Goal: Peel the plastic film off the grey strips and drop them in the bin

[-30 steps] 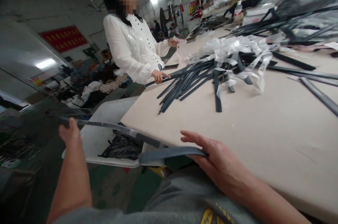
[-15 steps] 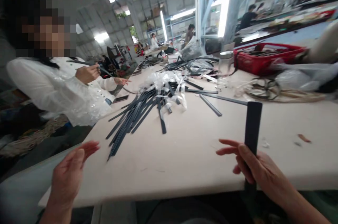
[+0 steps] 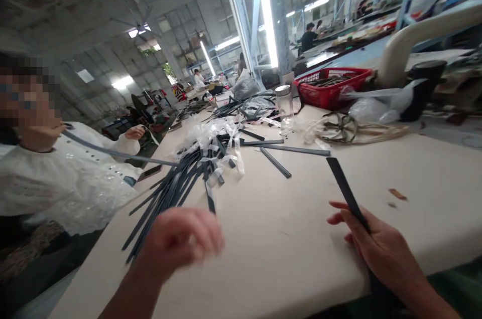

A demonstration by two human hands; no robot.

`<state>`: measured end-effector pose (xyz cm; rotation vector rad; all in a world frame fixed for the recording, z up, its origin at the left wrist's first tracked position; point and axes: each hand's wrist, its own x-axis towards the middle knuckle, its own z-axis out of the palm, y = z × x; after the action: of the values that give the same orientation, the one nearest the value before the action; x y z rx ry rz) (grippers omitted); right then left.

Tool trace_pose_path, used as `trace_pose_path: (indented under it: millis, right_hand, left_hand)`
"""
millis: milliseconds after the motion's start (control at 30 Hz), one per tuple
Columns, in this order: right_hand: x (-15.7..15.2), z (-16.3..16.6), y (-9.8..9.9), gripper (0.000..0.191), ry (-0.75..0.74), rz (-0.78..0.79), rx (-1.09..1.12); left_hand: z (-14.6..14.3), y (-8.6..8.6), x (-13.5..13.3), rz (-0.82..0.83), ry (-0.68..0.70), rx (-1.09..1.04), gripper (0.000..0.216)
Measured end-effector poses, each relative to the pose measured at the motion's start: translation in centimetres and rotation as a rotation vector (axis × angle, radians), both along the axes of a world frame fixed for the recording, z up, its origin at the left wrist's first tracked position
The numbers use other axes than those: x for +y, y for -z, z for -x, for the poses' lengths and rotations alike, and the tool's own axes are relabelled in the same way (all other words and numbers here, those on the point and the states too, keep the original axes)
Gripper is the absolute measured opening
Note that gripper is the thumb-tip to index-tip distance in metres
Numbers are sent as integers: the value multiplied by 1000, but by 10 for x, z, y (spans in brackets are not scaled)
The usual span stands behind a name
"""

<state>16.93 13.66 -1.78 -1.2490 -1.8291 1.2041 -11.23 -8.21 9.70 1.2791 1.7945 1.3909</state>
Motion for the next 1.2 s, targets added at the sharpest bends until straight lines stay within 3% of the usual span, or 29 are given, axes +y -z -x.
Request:
trace_pose_path:
  millis: [33, 100, 167, 233, 333, 433, 533, 633, 700, 767, 867, 967, 1200]
  right_hand:
    - [0, 0, 2, 46, -5, -2, 4]
    - [1, -1, 8, 46, -11, -9, 23]
    - [2, -1, 13, 47, -6, -2, 44]
    - [1, -1, 16, 48, 11, 5, 60]
    - [1, -2, 16, 50, 22, -1, 81]
    - [3, -2, 11, 48, 43, 22, 113]
    - [0, 7, 4, 57, -17, 126, 212]
    - [-15, 37, -4, 67, -268, 263, 287]
    - [-30, 64, -10, 64, -475, 301, 323]
    - [-44, 90, -15, 56, -558, 363, 368]
    - [-53, 117, -22, 39, -528, 447, 395]
    - [-47, 124, -28, 25, -452, 442, 424]
    - [-19, 105, -50, 10, -360, 229, 367]
  left_hand:
    - [20, 2, 25, 27, -50, 199, 33]
    - [64, 16, 68, 176, -290, 563, 28]
    - [102, 38, 98, 281, -402, 621, 28]
    - [127, 60, 111, 332, -435, 622, 21]
    - [135, 80, 111, 313, -431, 569, 12]
    - [118, 82, 100, 223, -387, 424, 18]
    - [84, 82, 84, 146, -307, 240, 36]
    - [37, 85, 65, 60, -217, -24, 44]
    - [5, 87, 55, 19, -151, -201, 41]
    - [-25, 87, 50, 14, -92, -283, 33]
    - [-56, 86, 48, 7, -28, -328, 24]
    - [-71, 87, 46, -7, 30, -389, 28]
    - [-80, 93, 33, 138, 73, -542, 51]
